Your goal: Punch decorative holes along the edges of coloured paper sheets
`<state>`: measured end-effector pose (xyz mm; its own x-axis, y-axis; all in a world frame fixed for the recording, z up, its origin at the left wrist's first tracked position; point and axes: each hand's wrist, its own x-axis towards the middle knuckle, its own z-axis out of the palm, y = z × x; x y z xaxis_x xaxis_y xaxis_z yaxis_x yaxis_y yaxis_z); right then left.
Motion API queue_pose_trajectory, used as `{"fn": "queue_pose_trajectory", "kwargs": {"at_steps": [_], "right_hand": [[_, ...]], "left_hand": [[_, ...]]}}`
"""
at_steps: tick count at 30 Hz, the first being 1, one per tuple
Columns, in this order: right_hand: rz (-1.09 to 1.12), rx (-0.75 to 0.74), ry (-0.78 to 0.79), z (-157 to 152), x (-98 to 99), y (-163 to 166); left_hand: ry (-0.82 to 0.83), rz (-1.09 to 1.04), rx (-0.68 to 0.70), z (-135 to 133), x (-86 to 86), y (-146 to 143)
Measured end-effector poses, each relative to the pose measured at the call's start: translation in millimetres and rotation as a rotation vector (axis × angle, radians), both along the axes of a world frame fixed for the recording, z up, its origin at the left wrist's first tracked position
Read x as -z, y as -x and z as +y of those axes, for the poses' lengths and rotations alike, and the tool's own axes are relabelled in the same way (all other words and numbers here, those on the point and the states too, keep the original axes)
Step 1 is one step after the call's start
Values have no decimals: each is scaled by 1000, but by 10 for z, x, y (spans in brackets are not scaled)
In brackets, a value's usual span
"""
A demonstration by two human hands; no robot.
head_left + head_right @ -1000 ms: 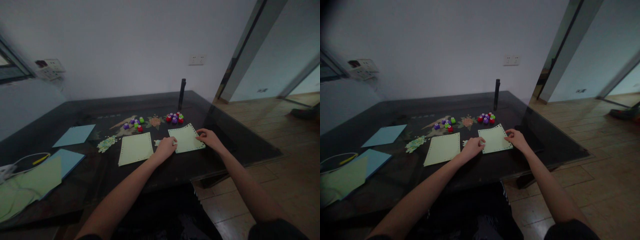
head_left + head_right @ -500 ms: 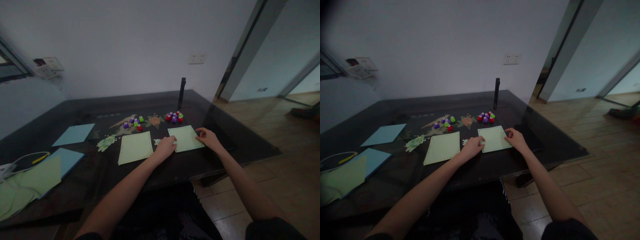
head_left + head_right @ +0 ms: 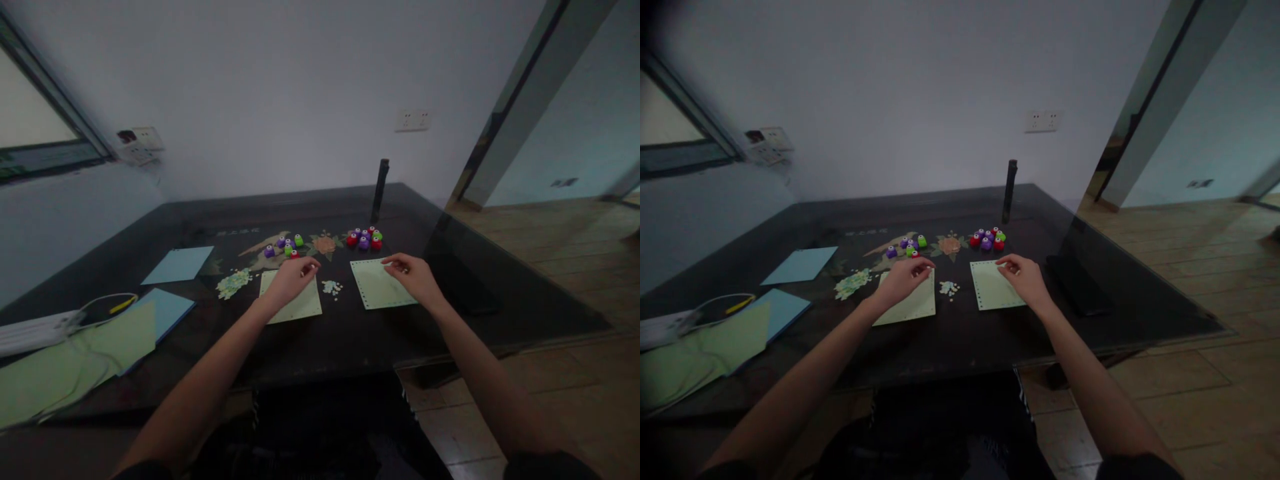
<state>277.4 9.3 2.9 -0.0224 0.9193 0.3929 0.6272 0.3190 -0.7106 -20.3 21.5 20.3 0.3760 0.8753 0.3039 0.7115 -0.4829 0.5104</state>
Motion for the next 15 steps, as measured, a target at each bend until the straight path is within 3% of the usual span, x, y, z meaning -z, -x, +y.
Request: {"fn": "queue_pose_trajectory", "kwargs": {"at_steps": [6, 11, 15], "right_hand": [[-148, -302, 4, 212, -206, 861], [-488, -362, 68, 531, -62, 1433], [-694, -358, 55, 614, 111, 1575]], "left_hand": [[-76, 99, -179, 175, 294, 906], [-75, 123, -152, 177, 429, 1067], [-64, 174, -151, 193, 478, 1058]]}}
